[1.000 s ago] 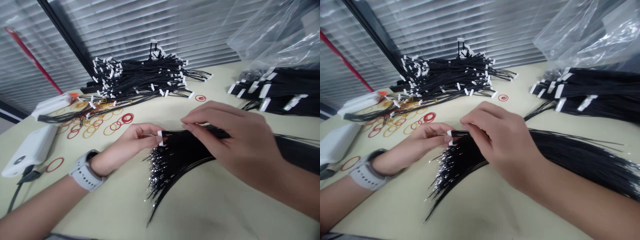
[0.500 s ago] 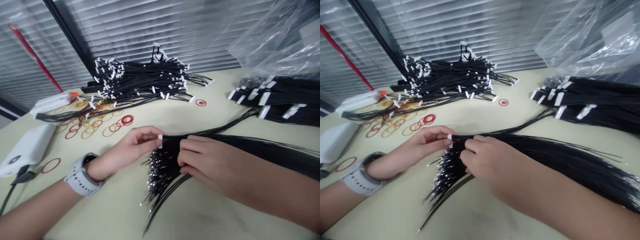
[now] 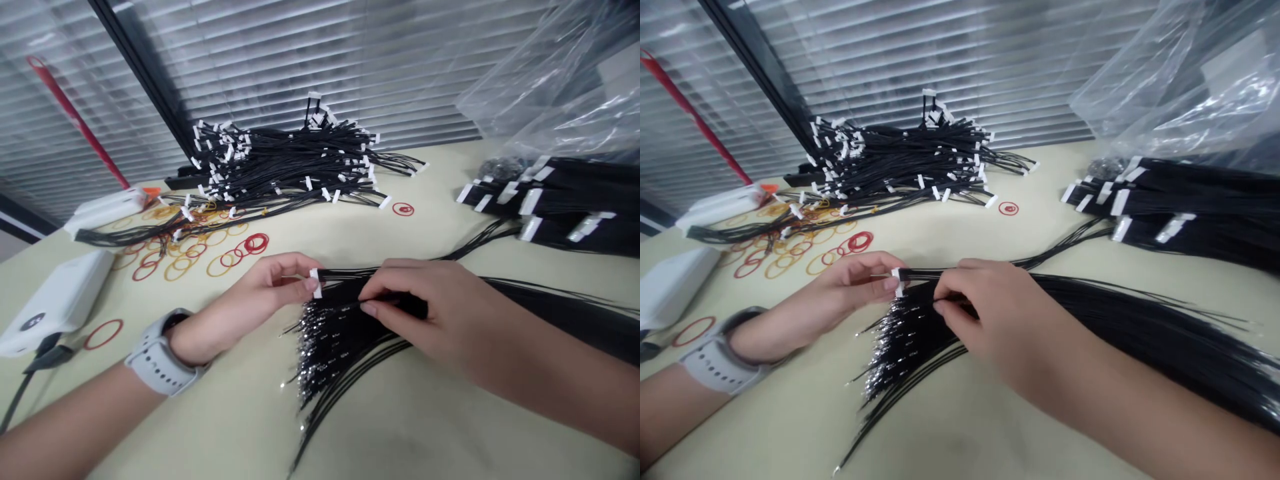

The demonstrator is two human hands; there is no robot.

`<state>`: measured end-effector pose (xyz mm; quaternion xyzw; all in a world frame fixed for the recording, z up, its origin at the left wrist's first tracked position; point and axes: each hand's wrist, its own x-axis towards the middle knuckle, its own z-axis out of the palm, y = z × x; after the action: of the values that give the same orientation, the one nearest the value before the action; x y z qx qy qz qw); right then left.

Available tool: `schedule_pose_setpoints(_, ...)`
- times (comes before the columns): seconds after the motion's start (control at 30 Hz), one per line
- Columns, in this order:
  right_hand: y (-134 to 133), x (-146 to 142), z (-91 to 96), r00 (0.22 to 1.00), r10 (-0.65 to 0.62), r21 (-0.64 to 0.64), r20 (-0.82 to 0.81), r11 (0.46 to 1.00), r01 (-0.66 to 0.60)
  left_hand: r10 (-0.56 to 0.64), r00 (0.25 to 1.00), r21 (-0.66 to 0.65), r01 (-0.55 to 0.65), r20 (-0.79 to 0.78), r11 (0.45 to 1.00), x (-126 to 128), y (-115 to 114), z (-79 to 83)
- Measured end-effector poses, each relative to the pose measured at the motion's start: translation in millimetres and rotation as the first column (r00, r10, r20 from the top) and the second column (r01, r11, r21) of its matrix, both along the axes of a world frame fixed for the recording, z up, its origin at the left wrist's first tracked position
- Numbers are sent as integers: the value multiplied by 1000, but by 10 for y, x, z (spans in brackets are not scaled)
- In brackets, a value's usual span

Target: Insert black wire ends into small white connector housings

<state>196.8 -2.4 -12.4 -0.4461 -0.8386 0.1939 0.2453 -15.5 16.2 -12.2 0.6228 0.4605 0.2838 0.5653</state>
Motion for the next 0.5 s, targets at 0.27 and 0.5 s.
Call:
schedule_pose_setpoints(0.27,2,-20,-62,993,-102,-34,-53,994,100,64,997,-42,-63,31,997,11,4,0)
schedule_pose_setpoints(0.5,42,9,-58,986,-163,-54,-43,986,161,95,994,-68,-91,53,994,8,2,3)
